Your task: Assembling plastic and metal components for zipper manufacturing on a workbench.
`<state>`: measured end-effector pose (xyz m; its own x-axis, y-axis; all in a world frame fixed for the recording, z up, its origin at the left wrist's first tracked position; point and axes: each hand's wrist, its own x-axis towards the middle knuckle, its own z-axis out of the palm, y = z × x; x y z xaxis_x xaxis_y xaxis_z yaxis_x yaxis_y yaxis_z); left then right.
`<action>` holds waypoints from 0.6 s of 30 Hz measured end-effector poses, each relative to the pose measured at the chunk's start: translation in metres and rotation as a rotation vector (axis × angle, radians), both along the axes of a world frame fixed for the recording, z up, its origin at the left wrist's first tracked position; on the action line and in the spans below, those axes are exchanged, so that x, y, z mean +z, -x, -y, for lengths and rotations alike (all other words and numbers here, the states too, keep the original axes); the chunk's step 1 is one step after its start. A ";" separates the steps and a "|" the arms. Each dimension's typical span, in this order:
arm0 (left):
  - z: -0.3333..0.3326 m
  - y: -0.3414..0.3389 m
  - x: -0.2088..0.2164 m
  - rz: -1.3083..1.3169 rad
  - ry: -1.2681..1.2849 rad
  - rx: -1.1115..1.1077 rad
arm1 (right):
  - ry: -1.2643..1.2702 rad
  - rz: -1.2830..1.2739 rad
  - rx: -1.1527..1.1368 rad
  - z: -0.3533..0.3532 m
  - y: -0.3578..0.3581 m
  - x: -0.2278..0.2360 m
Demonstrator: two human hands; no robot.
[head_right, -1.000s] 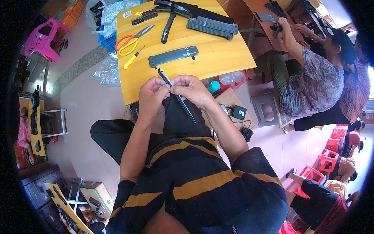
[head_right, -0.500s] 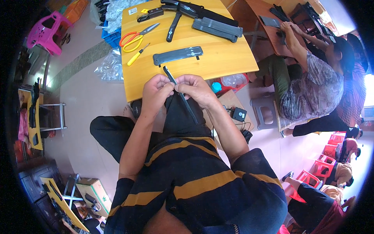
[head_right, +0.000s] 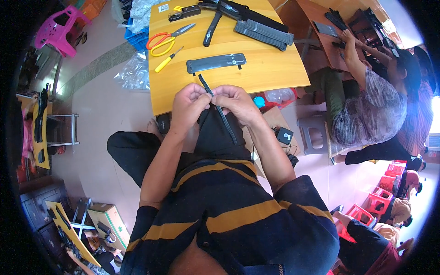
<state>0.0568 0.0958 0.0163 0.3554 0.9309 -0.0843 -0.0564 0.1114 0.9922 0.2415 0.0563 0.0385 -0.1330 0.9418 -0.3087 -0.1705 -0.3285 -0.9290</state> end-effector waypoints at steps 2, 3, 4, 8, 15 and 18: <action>0.003 -0.004 -0.002 0.053 -0.005 0.027 | -0.005 0.016 0.016 0.000 -0.004 -0.003; 0.005 -0.006 -0.002 0.108 -0.013 0.050 | -0.008 0.014 0.022 0.000 -0.005 -0.004; 0.007 -0.006 -0.005 0.104 -0.030 0.042 | 0.003 -0.036 -0.017 0.003 -0.007 -0.004; 0.032 -0.012 -0.011 0.108 -0.032 -0.020 | -0.044 -0.260 -0.199 0.006 -0.029 -0.019; 0.035 -0.001 -0.017 -0.185 -0.269 0.011 | -0.066 -0.253 -0.382 0.005 -0.066 -0.033; 0.016 0.014 -0.012 -0.414 -0.400 0.074 | -0.108 -0.218 -0.416 0.002 -0.073 -0.032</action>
<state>0.0429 0.0799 0.0040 0.3008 0.9399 0.1613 0.3516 -0.2665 0.8974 0.3149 0.0539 0.0069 0.2115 0.9538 -0.2134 -0.4616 -0.0950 -0.8820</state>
